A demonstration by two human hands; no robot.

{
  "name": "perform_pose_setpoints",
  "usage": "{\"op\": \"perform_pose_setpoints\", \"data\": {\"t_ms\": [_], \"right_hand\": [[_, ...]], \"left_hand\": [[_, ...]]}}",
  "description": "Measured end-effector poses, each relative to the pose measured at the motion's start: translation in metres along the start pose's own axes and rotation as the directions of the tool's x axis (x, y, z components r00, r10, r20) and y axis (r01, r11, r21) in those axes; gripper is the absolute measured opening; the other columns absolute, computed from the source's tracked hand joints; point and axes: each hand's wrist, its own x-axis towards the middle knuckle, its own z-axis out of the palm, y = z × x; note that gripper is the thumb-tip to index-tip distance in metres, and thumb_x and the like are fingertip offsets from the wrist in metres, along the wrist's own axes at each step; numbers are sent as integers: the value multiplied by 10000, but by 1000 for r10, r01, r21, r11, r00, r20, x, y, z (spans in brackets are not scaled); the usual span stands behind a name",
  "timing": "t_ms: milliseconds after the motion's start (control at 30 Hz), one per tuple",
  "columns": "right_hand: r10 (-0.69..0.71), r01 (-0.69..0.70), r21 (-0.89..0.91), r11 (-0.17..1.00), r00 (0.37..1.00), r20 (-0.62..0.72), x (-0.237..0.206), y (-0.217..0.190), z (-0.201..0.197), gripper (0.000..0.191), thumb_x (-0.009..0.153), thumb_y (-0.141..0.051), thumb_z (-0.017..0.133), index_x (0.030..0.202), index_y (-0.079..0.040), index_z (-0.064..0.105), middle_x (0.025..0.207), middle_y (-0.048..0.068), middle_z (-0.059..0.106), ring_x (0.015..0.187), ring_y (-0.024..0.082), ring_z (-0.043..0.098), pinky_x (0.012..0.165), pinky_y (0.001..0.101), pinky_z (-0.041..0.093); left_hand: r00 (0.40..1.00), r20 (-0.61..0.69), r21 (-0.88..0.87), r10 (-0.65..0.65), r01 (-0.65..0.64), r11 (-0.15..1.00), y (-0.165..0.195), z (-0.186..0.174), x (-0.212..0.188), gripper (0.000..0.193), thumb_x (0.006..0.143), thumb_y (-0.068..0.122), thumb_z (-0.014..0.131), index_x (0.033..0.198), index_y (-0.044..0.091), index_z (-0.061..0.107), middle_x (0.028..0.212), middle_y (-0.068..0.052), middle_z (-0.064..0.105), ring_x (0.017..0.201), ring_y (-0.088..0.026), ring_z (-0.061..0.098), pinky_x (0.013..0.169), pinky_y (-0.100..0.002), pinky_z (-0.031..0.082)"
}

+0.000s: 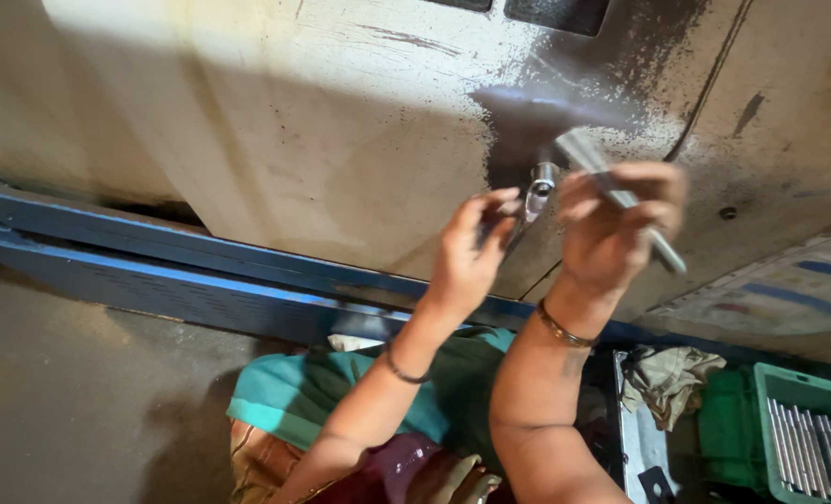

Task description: The person sits on the floor and repeatedly polishes cylindrical metal rods using a cloth and a metal tool. They wipe the rods with a cloth, rub them against a metal surface, and place them back into a green plastic crate.

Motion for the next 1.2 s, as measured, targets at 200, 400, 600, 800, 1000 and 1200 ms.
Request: {"op": "perform_pose_setpoints", "data": {"t_ms": [200,400,600,800,1000,1200], "right_hand": [[-569,206,-705,678,755,-326,-4,10,-31,429,1085,-434,553,1155,-12,581,942,149,685,799,213,675,737,324,582],[-590,181,-878,442,796,-133,-15,41,-34,513,1106,-513,427,1265,-44,560,1208,145,637,1192,232,674,1101,435,582],[-519,104,-969,223,854,-28,-7,45,-46,515,1105,-510,412,1344,-88,583,1474,164,621,1464,329,493,1275,489,196],[-463,32,-999,17,886,20,-6,42,-55,564,1091,-570,384,1360,-108,565,1510,148,606,1513,323,440,1332,508,133],[-457,-3,-999,-36,890,14,-6,45,-73,657,1052,-640,368,1383,-103,555,1414,103,648,1411,300,553,1309,519,160],[-483,-20,-997,68,874,-50,-8,47,-88,711,1028,-696,419,1417,-119,566,1408,93,625,1385,345,500,1246,486,308]], "left_hand": [[984,1,-47,-181,180,982,-29,43,8,565,1025,98,656,1510,58,369,1214,-142,671,1033,-220,675,904,-313,561],[997,13,143,-74,72,987,-44,42,0,576,1057,134,625,1561,67,354,1278,-207,704,1129,-292,751,913,-343,589],[999,31,174,28,-33,984,-56,42,-1,588,1039,87,616,1559,64,344,1345,-234,662,1177,-331,712,942,-382,580],[978,107,180,-179,158,971,-83,49,7,472,1024,152,654,1424,25,439,1114,-216,750,1037,-320,743,824,-381,578],[975,189,-245,-113,158,956,-96,50,17,283,934,130,683,1184,8,632,989,-49,740,915,-108,666,835,-322,540],[964,193,-75,-183,200,977,-92,30,23,230,932,262,750,875,56,665,713,58,564,676,-50,464,616,-265,416]]}}
